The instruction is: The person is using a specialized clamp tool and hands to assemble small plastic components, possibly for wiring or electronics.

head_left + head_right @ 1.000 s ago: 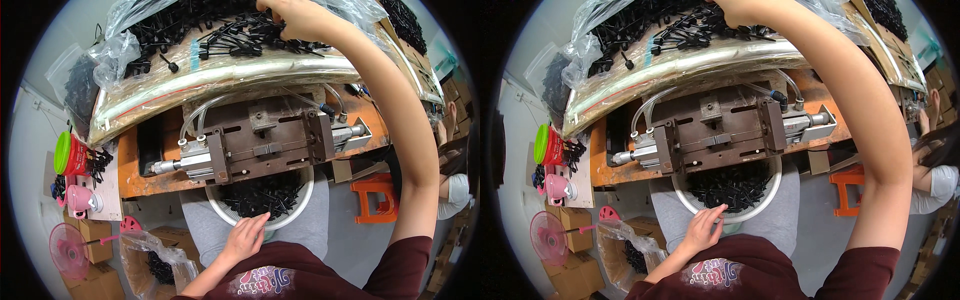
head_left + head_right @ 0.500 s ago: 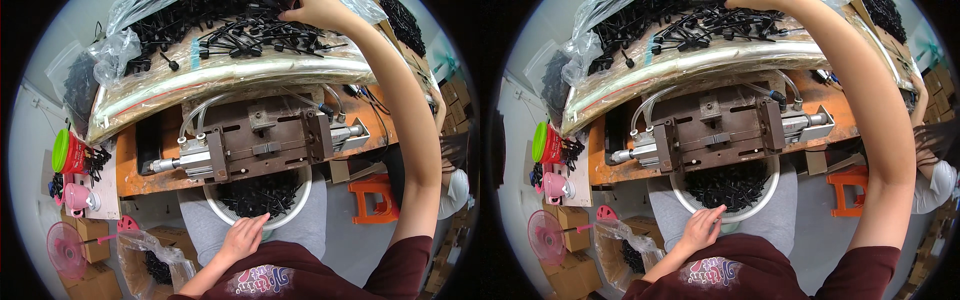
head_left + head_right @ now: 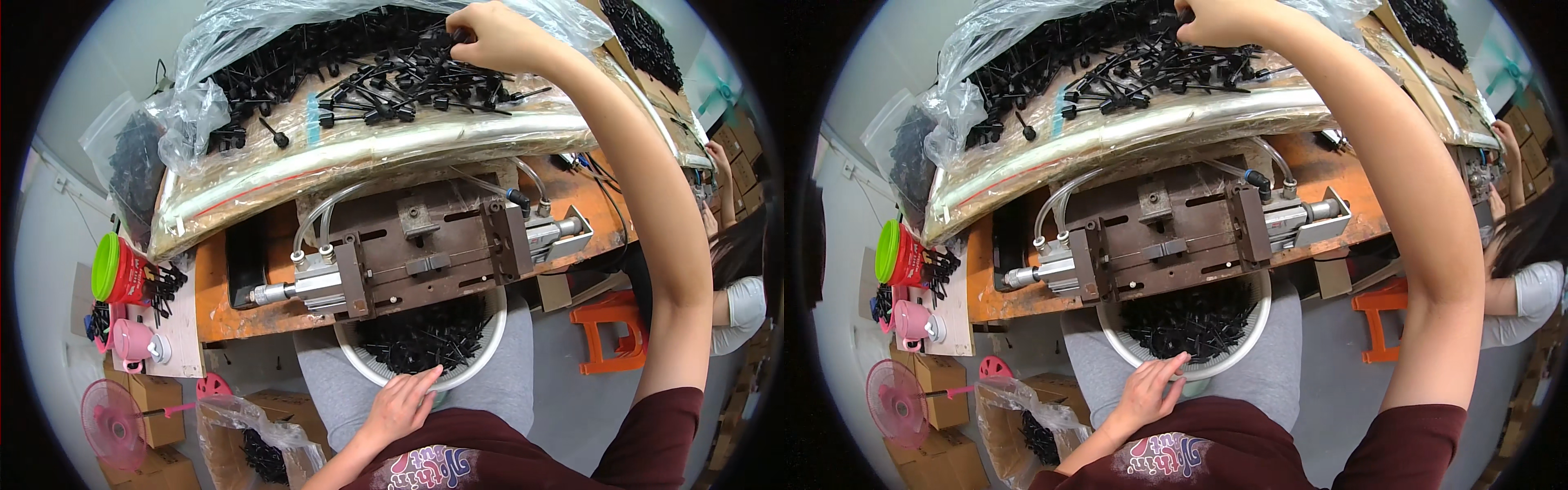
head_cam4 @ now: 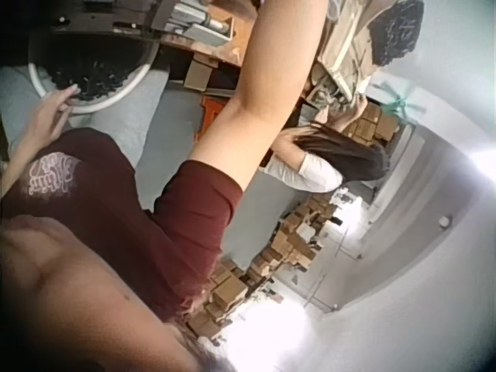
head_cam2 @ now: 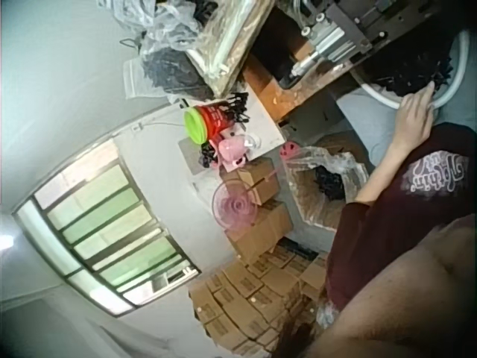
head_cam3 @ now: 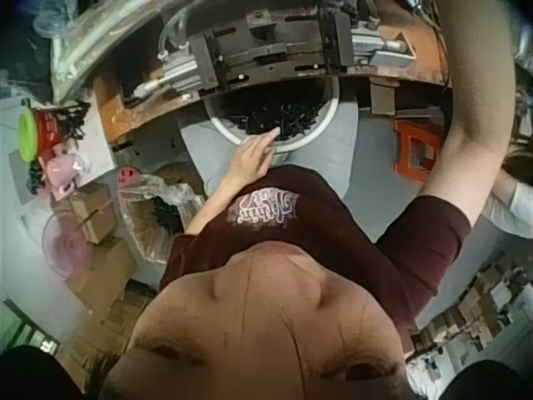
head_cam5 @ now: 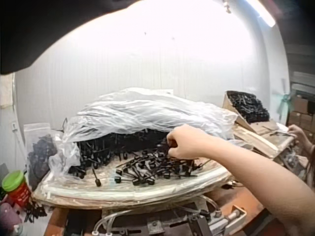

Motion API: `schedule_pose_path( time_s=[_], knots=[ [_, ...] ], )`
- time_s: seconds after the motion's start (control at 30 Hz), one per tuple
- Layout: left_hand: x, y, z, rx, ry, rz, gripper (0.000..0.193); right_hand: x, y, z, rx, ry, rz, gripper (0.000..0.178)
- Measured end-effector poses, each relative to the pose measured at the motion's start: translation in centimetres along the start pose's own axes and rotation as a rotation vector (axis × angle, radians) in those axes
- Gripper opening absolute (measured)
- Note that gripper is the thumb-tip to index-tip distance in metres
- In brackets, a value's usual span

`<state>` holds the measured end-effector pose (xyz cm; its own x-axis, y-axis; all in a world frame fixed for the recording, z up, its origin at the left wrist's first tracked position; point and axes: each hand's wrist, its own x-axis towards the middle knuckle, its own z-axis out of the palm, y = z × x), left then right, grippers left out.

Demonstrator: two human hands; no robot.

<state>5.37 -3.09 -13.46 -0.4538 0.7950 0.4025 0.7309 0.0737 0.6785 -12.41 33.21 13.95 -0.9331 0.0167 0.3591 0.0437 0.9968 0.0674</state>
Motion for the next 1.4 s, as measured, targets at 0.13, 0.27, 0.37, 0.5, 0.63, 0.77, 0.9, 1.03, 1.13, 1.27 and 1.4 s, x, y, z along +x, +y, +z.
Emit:
schedule_pose_path(
  time_s=[0.13,0.27,0.37,0.5,0.63,0.77,0.9,1.03,1.13,1.27,1.4],
  knots=[
    [-0.1,0.2,0.2,0.001,0.001,-0.011,0.059,-0.2,2.3,1.2,-0.039,0.122,-0.105,0.042],
    [-0.1,0.4,0.2,0.001,-0.037,-0.012,0.059,0.2,5.4,2.6,-0.033,0.284,-0.121,0.036],
    [-0.4,0.5,0.0,0.014,-0.030,-0.026,0.058,0.3,3.5,0.7,0.162,0.088,0.052,0.025],
    [0.2,0.6,-0.1,-0.002,-0.022,0.000,0.059,-0.7,3.7,-1.5,0.942,-0.007,0.304,0.043],
    [2.9,1.3,-1.5,-0.072,0.101,0.027,0.062,-5.8,-1.6,-2.6,1.077,0.163,0.037,0.019],
    [7.1,2.7,-4.7,-0.199,0.341,-0.075,0.066,-13.2,-7.8,-2.0,1.503,-0.117,0.101,0.015],
    [9.4,3.1,-6.5,-0.187,0.400,0.020,0.081,-18.8,-11.2,1.0,1.832,-0.278,0.262,0.011],
    [10.0,4.2,-7.3,-0.113,0.376,0.060,0.057,-20.8,-13.1,3.0,2.103,-0.389,0.432,0.016],
    [9.8,5.3,-8.1,-0.042,0.295,0.026,0.041,-21.5,-13.3,3.8,2.131,-0.436,0.489,0.013],
    [9.7,6.1,-8.0,-0.109,0.304,0.078,0.037,-22.4,-13.5,4.7,2.180,-0.451,0.512,0.014],
    [9.6,6.0,-7.9,-0.115,0.262,0.078,0.036,-22.7,-13.5,4.7,2.121,-0.418,0.534,0.015]
  ],
)
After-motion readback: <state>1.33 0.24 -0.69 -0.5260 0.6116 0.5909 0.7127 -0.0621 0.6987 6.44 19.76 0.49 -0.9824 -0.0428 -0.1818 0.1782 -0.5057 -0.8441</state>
